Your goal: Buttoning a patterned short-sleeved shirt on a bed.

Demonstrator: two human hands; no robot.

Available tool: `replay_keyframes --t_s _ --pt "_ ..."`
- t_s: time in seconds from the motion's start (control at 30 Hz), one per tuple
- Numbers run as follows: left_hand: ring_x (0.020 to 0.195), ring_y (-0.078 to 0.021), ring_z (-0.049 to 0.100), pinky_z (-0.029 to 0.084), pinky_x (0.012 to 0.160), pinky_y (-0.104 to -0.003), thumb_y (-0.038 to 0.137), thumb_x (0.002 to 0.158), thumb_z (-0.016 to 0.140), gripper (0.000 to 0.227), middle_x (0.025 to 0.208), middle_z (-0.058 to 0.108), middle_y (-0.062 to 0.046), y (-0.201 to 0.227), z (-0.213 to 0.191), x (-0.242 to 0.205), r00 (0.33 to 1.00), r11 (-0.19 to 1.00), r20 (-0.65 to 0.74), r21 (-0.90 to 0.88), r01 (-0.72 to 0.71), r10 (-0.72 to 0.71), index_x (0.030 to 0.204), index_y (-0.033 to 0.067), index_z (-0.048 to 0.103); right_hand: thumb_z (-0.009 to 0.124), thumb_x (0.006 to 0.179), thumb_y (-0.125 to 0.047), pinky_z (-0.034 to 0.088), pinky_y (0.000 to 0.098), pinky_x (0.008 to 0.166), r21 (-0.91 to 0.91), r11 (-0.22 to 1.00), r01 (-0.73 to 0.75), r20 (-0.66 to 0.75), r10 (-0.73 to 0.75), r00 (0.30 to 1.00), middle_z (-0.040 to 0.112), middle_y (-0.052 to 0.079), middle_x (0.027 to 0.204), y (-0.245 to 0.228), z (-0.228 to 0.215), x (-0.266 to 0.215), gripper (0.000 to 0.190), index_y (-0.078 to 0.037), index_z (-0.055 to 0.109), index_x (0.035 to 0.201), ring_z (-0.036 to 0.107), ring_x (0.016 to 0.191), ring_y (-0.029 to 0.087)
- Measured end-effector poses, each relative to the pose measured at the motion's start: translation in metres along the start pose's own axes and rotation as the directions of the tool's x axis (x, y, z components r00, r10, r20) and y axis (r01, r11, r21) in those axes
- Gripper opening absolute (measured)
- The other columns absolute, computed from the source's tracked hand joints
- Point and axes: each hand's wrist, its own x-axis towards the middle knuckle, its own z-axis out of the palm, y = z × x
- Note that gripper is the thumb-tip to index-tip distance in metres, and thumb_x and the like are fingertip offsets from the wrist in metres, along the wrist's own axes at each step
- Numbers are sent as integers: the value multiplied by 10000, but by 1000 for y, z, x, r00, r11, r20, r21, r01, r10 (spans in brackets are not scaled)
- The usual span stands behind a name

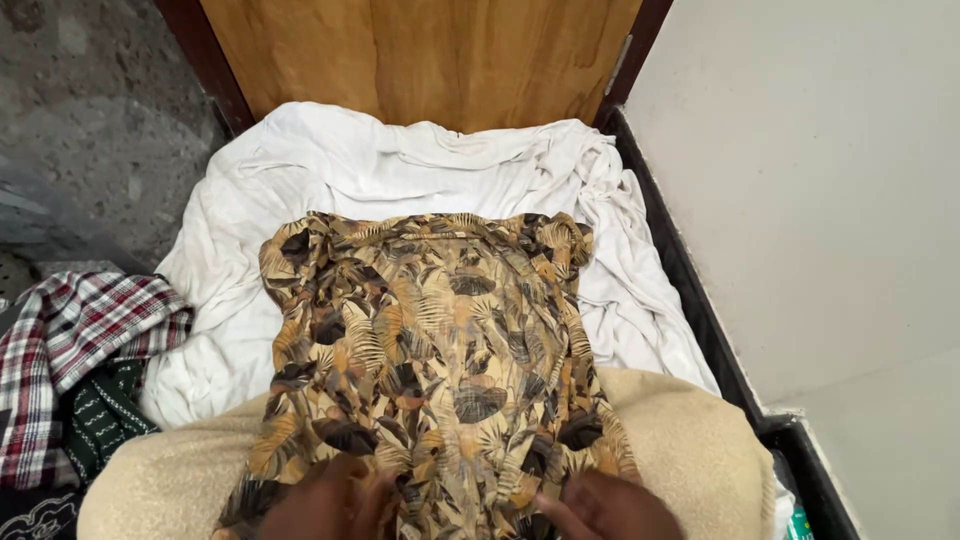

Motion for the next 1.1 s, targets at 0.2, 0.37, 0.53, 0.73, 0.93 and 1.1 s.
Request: replay_keyframes --t_s 0.2,0.37,0.53,0.73,0.93,1.1 --pt "980 -282 747 606 885 -467 569 915 652 532 1047 727 -154 65 18 28 975 997 212 36 -69 60 1143 89 622 689 914 -481 503 375 697 55 991 119 265 -129 955 548 78 657 34 107 119 440 -65 642 1047 620 646 202" --pt "1011 -295 725 596 843 -523 416 900 678 404 1098 684 -123 42 142 43 935 955 196 -66 -288 295 1223 182 614 645 950 -321 441 413 635 412 818 402 -108 -394 913 583 71 803 65 182 123 313 -61 630 1124 654 694 204" --pt "937 -304 759 573 893 -483 407 993 679 288 925 730 -128 -16 236 93 866 834 119 -359 -418 486 1176 185 674 574 1034 -331 504 345 682 758 454 -469 523 7 852 624 114 829 150 287 224 348 -2 688 1046 576 677 177" --pt "841 -315 753 589 846 -454 386 951 717 346 796 696 -138 41 143 45 883 922 299 -255 -291 361 1114 106 597 691 977 -380 565 287 729 357 891 280 240 -378 894 673 39 823 88 182 134 318 -67 657 1022 680 738 73" --pt "750 -281 740 580 748 -413 327 883 785 334 773 695 -113 35 135 54 874 908 308 -312 -279 375 988 45 640 858 886 -151 433 275 566 606 791 83 258 -295 920 649 45 719 28 137 89 204 -31 694 902 596 623 74" --pt "687 -219 730 570 676 -357 274 833 836 283 726 701 -103 39 115 41 883 863 329 -484 -147 335 918 51 684 818 902 -155 471 221 568 520 847 108 96 -184 978 681 26 674 -20 93 51 160 -37 721 853 621 585 57"
